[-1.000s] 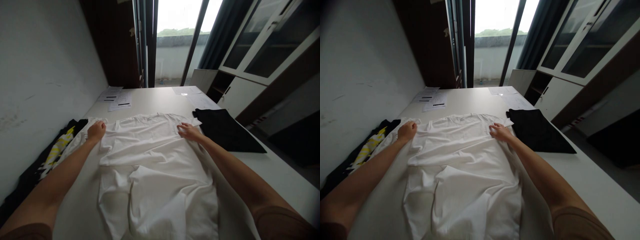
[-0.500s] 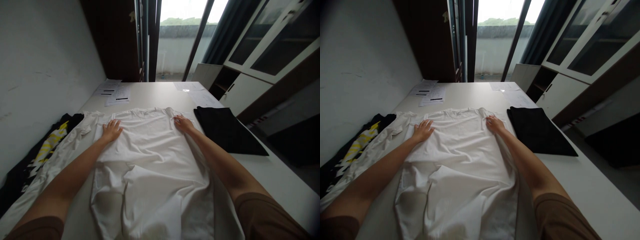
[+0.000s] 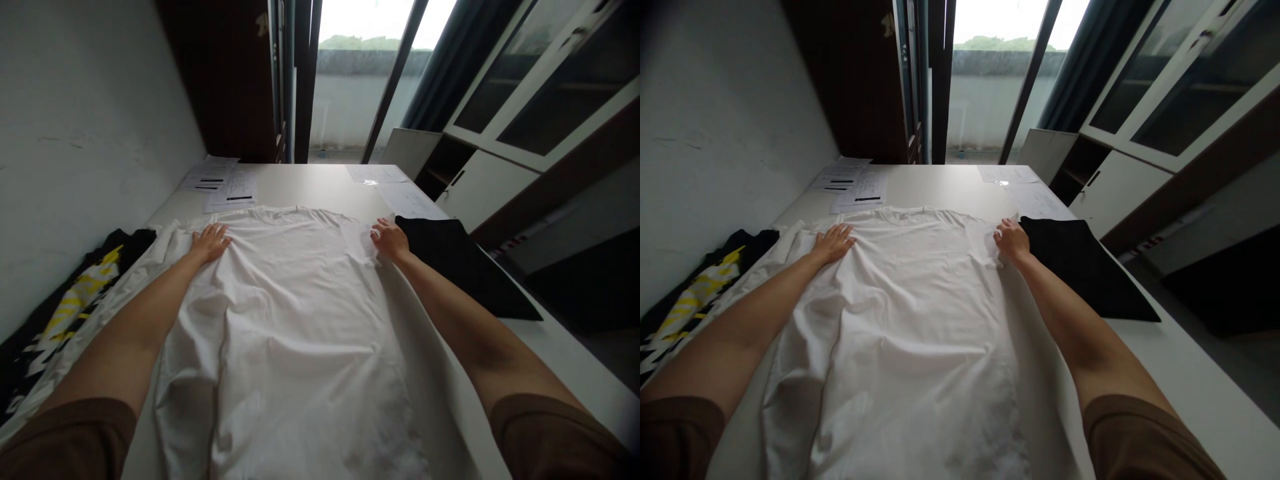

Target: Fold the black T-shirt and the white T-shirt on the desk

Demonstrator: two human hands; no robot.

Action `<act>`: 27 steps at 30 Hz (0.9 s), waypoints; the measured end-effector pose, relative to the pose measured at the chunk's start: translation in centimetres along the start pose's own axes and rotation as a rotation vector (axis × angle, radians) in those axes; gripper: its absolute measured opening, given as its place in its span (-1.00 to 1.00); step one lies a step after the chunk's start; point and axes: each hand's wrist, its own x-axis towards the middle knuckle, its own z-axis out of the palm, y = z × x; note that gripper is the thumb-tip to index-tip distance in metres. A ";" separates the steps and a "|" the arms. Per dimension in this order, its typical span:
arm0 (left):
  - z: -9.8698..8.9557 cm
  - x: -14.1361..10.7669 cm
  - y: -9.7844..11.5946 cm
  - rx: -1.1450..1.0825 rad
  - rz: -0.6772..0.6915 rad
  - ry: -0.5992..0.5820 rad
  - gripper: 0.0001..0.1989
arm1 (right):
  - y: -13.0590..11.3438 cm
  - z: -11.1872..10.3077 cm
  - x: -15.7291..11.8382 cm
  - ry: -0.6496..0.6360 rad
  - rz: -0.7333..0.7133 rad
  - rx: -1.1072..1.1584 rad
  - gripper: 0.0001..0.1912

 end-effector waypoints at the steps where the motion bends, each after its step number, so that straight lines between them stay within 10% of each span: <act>1: -0.1 0.2 0.0 -0.004 0.013 0.000 -0.35 | 1.0 0.0 0.0 0.005 -0.002 -0.023 -0.64; 12: -1.9 -3.3 4.5 0.018 -0.002 0.227 -0.67 | 4.2 -0.4 -1.0 0.002 0.073 0.066 -0.57; 21: -1.9 -22.0 15.7 -0.208 0.310 0.214 -0.69 | -5.5 -3.3 -9.9 -0.050 -0.195 0.243 -0.57; 27: -2.3 -31.2 15.7 -0.281 0.206 0.309 -0.63 | -8.5 -3.4 -13.5 -0.158 -0.195 0.050 -0.49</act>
